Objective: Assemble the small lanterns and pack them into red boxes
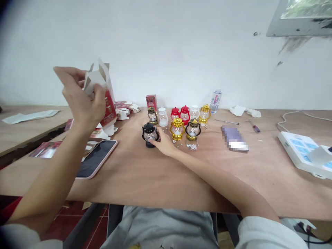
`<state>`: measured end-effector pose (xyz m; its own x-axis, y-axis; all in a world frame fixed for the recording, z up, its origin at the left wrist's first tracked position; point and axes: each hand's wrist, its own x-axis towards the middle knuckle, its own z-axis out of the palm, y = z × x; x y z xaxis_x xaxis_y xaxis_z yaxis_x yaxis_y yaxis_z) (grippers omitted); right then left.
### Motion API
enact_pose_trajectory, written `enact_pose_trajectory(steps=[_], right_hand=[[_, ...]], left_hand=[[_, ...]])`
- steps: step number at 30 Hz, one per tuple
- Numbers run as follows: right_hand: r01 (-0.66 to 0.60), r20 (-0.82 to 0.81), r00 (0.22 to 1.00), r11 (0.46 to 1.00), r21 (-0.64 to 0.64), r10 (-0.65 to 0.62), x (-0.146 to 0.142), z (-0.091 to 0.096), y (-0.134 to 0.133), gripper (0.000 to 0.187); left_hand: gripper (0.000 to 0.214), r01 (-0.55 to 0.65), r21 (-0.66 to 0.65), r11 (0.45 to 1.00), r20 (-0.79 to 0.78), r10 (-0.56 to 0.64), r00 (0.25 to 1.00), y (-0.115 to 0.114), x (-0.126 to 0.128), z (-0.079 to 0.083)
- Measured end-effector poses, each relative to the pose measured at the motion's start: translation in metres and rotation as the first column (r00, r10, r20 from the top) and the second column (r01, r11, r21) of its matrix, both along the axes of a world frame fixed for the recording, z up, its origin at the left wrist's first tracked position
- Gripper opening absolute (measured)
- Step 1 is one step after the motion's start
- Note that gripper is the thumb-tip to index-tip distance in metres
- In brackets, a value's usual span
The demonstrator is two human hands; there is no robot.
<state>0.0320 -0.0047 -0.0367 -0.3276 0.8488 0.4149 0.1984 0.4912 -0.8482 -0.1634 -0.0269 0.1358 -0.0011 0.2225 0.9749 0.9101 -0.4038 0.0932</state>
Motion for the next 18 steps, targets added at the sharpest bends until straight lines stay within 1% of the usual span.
enact_pose_trajectory(steps=[2, 3, 5, 6, 8, 10, 12, 14, 16, 18], right_hand=[[0.033, 0.013, 0.999, 0.999, -0.002, -0.033, 0.001, 0.002, -0.003, 0.051], [0.060, 0.016, 0.998, 0.998, 0.020, -0.060, 0.001, 0.003, -0.005, 0.053], [0.140, 0.016, 0.990, 0.982, 0.123, -0.143, 0.000, 0.006, -0.012, 0.057], [0.183, 0.019, 0.981, 0.962, 0.201, -0.191, 0.000, 0.008, -0.015, 0.057], [0.247, 0.050, 0.957, 0.896, 0.368, -0.285, -0.001, 0.011, -0.023, 0.050], [0.243, 0.137, 0.924, 0.826, 0.508, -0.356, -0.001, 0.013, -0.027, 0.037], [0.184, 0.263, 0.875, 0.783, 0.594, -0.405, 0.000, 0.012, -0.029, 0.026], [0.127, 0.365, 0.816, 0.755, 0.643, -0.448, 0.000, 0.011, -0.027, 0.020], [0.088, 0.425, 0.765, 0.732, 0.675, -0.484, 0.001, 0.010, -0.024, 0.015], [0.052, 0.460, 0.739, 0.722, 0.690, -0.493, 0.002, 0.011, -0.021, 0.014]], left_hand=[[0.037, -0.010, 0.001, 1.000, -0.023, 0.010, 1.000, -0.007, 0.002, 0.001], [0.040, -0.022, -0.009, 1.000, -0.042, 0.022, 0.999, -0.010, 0.003, 0.002], [0.044, -0.064, -0.064, 0.996, -0.090, 0.058, 0.994, -0.015, 0.004, 0.004], [0.045, -0.095, -0.106, 0.990, -0.112, 0.083, 0.990, -0.016, 0.005, 0.005], [0.044, -0.163, -0.201, 0.966, -0.152, 0.133, 0.979, -0.015, 0.008, 0.004], [0.045, -0.218, -0.292, 0.931, -0.207, 0.161, 0.965, -0.010, 0.011, -0.002], [0.048, -0.259, -0.372, 0.892, -0.301, 0.148, 0.942, -0.001, 0.014, -0.013], [0.050, -0.295, -0.438, 0.849, -0.403, 0.108, 0.909, 0.009, 0.016, -0.030], [0.049, -0.322, -0.487, 0.812, -0.473, 0.065, 0.879, 0.017, 0.018, -0.050], [0.049, -0.348, -0.523, 0.778, -0.519, 0.033, 0.854, 0.023, 0.018, -0.069]])
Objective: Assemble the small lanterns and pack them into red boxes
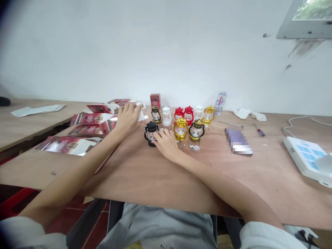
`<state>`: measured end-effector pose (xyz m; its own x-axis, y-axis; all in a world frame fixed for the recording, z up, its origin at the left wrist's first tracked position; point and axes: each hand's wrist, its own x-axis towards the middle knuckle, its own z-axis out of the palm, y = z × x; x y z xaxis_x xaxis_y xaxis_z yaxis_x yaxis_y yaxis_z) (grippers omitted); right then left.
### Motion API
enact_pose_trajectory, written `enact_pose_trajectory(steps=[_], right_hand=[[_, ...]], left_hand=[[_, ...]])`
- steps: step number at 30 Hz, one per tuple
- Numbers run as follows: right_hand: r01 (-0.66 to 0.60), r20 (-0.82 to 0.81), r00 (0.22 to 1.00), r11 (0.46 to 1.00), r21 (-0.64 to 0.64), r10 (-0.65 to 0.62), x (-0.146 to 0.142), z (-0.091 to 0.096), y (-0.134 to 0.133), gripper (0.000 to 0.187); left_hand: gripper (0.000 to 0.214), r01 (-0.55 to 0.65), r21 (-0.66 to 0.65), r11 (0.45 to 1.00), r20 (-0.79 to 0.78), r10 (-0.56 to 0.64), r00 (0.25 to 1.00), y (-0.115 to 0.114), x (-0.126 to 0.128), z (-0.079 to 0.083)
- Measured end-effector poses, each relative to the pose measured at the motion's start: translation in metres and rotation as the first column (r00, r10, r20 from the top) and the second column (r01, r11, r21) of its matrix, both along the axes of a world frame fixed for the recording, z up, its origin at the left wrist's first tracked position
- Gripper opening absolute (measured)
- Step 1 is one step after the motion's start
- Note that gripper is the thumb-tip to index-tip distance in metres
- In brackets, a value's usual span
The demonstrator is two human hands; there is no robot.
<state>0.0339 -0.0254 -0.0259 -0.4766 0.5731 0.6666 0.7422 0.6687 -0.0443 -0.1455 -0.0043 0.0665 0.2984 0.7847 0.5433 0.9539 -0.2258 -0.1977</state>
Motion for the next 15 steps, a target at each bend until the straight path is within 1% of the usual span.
enact_pose_trajectory(steps=[3, 5, 7, 9, 12, 15], right_hand=[[-0.016, 0.024, 1.000, 1.000, 0.012, 0.015, 0.002, 0.007, 0.002, 0.018], [-0.017, 0.017, 1.000, 0.999, 0.043, 0.017, 0.004, 0.014, 0.002, 0.021], [-0.017, 0.001, 1.000, 0.996, 0.084, 0.017, 0.005, 0.021, 0.003, 0.023], [-0.037, -0.029, 0.999, 0.993, 0.109, 0.040, 0.005, 0.028, 0.004, 0.025], [-0.118, -0.058, 0.991, 0.987, 0.105, 0.124, 0.004, 0.033, 0.005, 0.026], [-0.172, -0.077, 0.981, 0.982, 0.081, 0.178, 0.001, 0.033, 0.007, 0.027]], left_hand=[[0.051, 0.000, -0.090, 0.996, -0.051, -0.005, 0.999, 0.001, -0.001, -0.020], [0.052, 0.005, -0.132, 0.991, -0.059, -0.013, 0.998, -0.002, -0.002, -0.026], [0.053, 0.030, -0.172, 0.985, -0.050, -0.039, 0.998, -0.005, -0.005, -0.028], [0.057, 0.074, -0.241, 0.968, -0.025, -0.083, 0.996, -0.008, -0.009, -0.026], [0.059, 0.154, -0.352, 0.923, 0.052, -0.145, 0.988, -0.011, -0.014, -0.024], [0.055, 0.221, -0.375, 0.901, 0.136, -0.182, 0.974, -0.012, -0.014, -0.027]])
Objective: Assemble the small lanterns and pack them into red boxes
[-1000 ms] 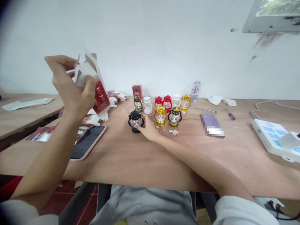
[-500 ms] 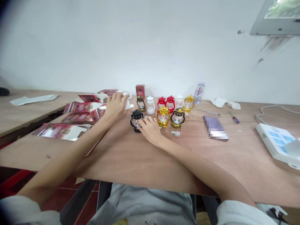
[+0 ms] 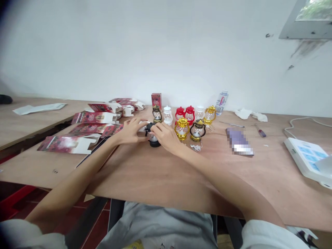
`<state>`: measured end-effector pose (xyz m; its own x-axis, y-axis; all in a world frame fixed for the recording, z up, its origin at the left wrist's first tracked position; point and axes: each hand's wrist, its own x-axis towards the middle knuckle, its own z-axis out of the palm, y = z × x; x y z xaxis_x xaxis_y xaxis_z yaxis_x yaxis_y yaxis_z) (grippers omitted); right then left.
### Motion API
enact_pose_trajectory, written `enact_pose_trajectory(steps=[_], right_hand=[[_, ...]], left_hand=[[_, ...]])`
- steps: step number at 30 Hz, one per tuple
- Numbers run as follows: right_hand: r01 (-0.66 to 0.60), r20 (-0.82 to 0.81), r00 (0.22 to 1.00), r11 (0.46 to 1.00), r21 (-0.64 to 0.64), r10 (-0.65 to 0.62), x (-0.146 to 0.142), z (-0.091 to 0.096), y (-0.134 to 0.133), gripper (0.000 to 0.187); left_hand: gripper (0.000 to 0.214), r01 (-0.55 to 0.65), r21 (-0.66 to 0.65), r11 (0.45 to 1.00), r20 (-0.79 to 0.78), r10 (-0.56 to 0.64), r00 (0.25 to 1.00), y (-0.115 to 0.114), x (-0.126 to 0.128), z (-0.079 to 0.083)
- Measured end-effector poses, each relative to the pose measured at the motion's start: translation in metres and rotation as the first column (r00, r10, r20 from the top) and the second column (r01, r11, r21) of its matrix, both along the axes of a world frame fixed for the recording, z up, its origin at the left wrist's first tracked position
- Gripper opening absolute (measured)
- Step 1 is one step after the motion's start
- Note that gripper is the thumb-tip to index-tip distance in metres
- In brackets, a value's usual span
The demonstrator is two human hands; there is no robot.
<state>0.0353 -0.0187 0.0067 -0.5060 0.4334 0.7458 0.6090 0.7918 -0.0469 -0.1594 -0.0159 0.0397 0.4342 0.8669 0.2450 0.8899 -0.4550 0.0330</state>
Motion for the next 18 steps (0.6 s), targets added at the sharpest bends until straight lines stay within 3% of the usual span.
enact_pose_trajectory(steps=[8, 15, 18], right_hand=[[-0.072, -0.141, 0.988, 0.996, -0.051, 0.065, 0.002, -0.007, 0.001, 0.022], [-0.078, 0.067, 0.995, 0.997, 0.003, 0.077, 0.011, -0.031, -0.006, 0.026], [-0.068, 0.163, 0.985, 0.994, 0.090, 0.053, 0.015, -0.041, -0.007, 0.022]], left_hand=[[0.064, -0.016, -0.086, 0.996, 0.124, 0.026, 0.992, 0.007, 0.005, -0.009], [0.066, -0.032, -0.090, 0.995, 0.107, 0.041, 0.993, 0.013, -0.001, -0.011], [0.066, -0.059, -0.088, 0.994, 0.097, 0.067, 0.993, 0.012, 0.000, -0.012]])
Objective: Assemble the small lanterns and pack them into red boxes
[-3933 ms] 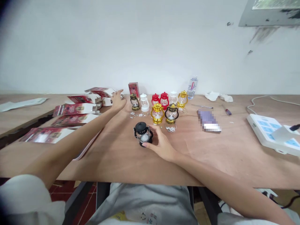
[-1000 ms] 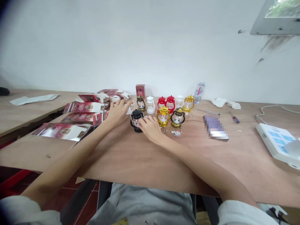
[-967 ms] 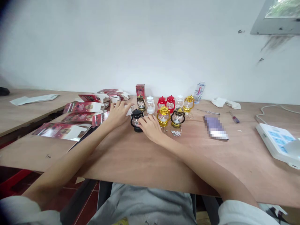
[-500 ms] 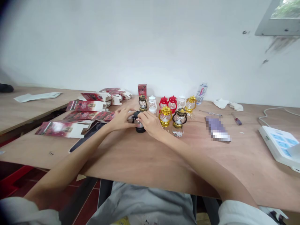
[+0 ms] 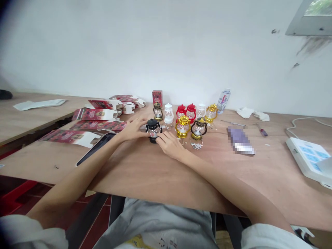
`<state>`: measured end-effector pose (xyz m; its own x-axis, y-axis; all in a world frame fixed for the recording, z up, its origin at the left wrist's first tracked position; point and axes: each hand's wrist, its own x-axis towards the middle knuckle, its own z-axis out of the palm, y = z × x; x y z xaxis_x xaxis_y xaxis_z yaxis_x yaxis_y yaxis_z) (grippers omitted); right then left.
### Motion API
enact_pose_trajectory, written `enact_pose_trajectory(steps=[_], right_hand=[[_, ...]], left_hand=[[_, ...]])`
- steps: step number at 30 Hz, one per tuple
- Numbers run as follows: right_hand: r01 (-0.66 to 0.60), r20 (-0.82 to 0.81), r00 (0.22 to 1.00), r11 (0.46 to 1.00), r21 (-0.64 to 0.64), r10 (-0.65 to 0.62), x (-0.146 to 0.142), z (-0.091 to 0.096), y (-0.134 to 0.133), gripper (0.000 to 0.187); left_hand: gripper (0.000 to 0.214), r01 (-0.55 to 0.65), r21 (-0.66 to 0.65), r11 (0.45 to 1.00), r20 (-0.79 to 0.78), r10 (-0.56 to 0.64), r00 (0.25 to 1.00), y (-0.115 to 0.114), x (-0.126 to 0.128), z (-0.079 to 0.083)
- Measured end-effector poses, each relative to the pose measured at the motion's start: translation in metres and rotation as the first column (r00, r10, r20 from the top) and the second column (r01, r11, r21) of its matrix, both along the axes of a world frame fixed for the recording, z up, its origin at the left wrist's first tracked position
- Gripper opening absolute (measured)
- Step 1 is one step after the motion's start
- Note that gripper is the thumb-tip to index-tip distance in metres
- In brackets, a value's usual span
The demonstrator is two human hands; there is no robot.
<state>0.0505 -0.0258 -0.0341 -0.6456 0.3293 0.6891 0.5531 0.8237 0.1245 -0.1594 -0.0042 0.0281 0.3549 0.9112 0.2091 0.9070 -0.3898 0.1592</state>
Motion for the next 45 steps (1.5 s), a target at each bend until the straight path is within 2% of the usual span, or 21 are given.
enact_pose_trajectory(steps=[5, 9, 13, 17, 20, 23, 26, 30, 32, 34, 36, 39, 42, 43, 45], right_hand=[[0.007, 0.063, 0.998, 0.956, 0.292, -0.027, 0.006, -0.004, -0.003, 0.021], [0.013, 0.074, 0.996, 0.909, 0.416, -0.049, 0.007, -0.004, -0.006, 0.021], [0.026, 0.091, 0.993, 0.907, 0.421, -0.071, 0.005, -0.005, -0.006, 0.021], [0.017, 0.125, 0.990, 0.938, 0.346, -0.064, 0.005, -0.008, -0.004, 0.028], [0.039, 0.140, 0.986, 0.949, 0.313, -0.087, 0.005, -0.008, -0.004, 0.033], [0.050, 0.158, 0.982, 0.952, 0.301, -0.101, 0.006, -0.006, -0.005, 0.040], [0.033, 0.193, 0.977, 0.962, 0.271, -0.088, 0.006, -0.004, -0.006, 0.046], [0.013, 0.225, 0.973, 0.978, 0.210, -0.061, 0.007, -0.004, -0.007, 0.052], [-0.003, 0.192, 0.981, 0.983, 0.185, -0.034, 0.008, -0.003, -0.011, 0.054], [-0.009, 0.054, 0.999, 0.985, 0.172, -0.001, 0.010, 0.002, -0.017, 0.057], [-0.003, -0.189, 0.981, 0.990, 0.144, 0.030, 0.014, 0.014, -0.025, 0.062], [-0.060, -0.533, 0.842, 0.997, 0.050, 0.078, 0.022, 0.040, -0.038, 0.067], [-0.241, -0.669, 0.731, 0.968, -0.067, 0.136, 0.031, 0.064, -0.050, 0.071], [-0.291, -0.683, 0.716, 0.951, -0.103, 0.144, 0.033, 0.068, -0.054, 0.073], [-0.339, -0.694, 0.707, 0.926, -0.164, 0.136, 0.035, 0.072, -0.060, 0.072]], left_hand=[[0.069, -0.003, 0.019, 1.000, -0.028, 0.003, 1.000, -0.002, 0.002, 0.003], [0.069, 0.092, -0.013, 0.996, -0.123, -0.093, 0.988, 0.002, -0.005, 0.010], [0.051, 0.118, 0.044, 0.992, -0.191, -0.107, 0.976, 0.005, -0.016, 0.019], [0.046, 0.087, 0.226, 0.970, -0.212, -0.038, 0.977, 0.003, -0.022, 0.033], [0.042, 0.070, 0.383, 0.921, -0.216, 0.015, 0.976, -0.002, -0.023, 0.047], [0.038, 0.045, 0.551, 0.834, -0.139, 0.039, 0.990, -0.007, -0.019, 0.059], [0.036, -0.002, 0.704, 0.710, -0.010, 0.013, 1.000, -0.012, -0.013, 0.069], [0.039, -0.027, 0.838, 0.545, 0.118, -0.133, 0.984, -0.022, -0.006, 0.080], [0.045, -0.031, 0.873, 0.487, 0.162, -0.229, 0.960, -0.030, -0.002, 0.084], [0.052, -0.024, 0.894, 0.447, 0.190, -0.331, 0.924, -0.041, 0.003, 0.089], [0.059, -0.006, 0.922, 0.387, 0.191, -0.441, 0.877, -0.052, 0.009, 0.093], [0.062, 0.060, 0.959, 0.277, 0.122, -0.597, 0.793, -0.065, 0.023, 0.093], [0.059, 0.169, 0.972, 0.161, -0.015, -0.677, 0.736, -0.066, 0.041, 0.080], [0.056, 0.207, 0.974, 0.095, -0.086, -0.690, 0.719, -0.063, 0.047, 0.072], [0.047, 0.296, 0.955, 0.023, -0.197, -0.699, 0.687, -0.057, 0.057, 0.054]])
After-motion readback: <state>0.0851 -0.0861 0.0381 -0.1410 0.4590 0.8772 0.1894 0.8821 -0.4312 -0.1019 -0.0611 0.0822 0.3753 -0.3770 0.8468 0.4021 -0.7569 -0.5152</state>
